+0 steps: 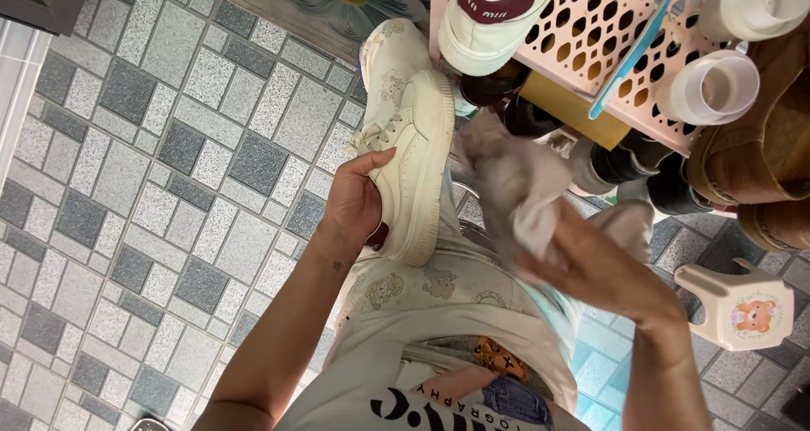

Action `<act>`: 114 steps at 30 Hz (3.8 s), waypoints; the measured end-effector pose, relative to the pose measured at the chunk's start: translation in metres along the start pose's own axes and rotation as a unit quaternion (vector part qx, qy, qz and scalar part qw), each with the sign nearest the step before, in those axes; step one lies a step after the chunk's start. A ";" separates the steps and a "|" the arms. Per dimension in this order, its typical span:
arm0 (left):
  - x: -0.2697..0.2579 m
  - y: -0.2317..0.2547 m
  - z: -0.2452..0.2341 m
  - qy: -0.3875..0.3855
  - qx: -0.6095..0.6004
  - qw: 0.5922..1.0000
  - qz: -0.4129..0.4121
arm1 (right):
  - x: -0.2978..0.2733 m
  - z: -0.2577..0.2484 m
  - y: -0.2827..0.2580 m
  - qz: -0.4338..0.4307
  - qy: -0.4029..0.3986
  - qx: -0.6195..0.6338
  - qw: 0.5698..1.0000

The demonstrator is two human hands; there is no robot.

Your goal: Scrubbing white sneakers with a toothbrush and cleaning solution followed by wiping them with a cloth.

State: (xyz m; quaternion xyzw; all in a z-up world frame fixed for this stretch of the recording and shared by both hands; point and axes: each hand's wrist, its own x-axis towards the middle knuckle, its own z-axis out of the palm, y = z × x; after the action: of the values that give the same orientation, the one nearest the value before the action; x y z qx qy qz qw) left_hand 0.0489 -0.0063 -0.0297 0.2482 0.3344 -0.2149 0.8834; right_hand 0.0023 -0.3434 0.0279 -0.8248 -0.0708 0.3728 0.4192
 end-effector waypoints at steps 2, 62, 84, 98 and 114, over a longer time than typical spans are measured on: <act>0.000 -0.001 0.002 0.004 0.001 1.000 -0.001 | -0.005 0.001 -0.012 0.009 -0.118 -0.055 0.991; -0.005 -0.022 -0.004 -0.129 -0.080 0.987 0.057 | 0.137 0.058 -0.115 -0.104 0.348 -0.069 0.929; -0.005 -0.011 -0.021 -0.068 -0.002 0.995 0.073 | 0.170 0.055 -0.151 -0.103 0.278 -0.160 0.942; -0.022 -0.013 -0.020 -0.100 -0.166 0.979 0.070 | 0.150 0.059 -0.133 -0.133 0.289 -0.102 0.942; -0.059 -0.017 -0.002 0.030 0.473 0.879 0.046 | 0.129 0.071 -0.087 -0.198 0.399 0.140 0.884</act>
State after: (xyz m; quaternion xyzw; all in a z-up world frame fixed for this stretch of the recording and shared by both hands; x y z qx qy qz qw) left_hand -0.0018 -0.0062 0.0056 0.6581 0.2072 -0.2992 0.6592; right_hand 0.0630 -0.1866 -0.0052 -0.8050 -0.0068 -0.0724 0.5888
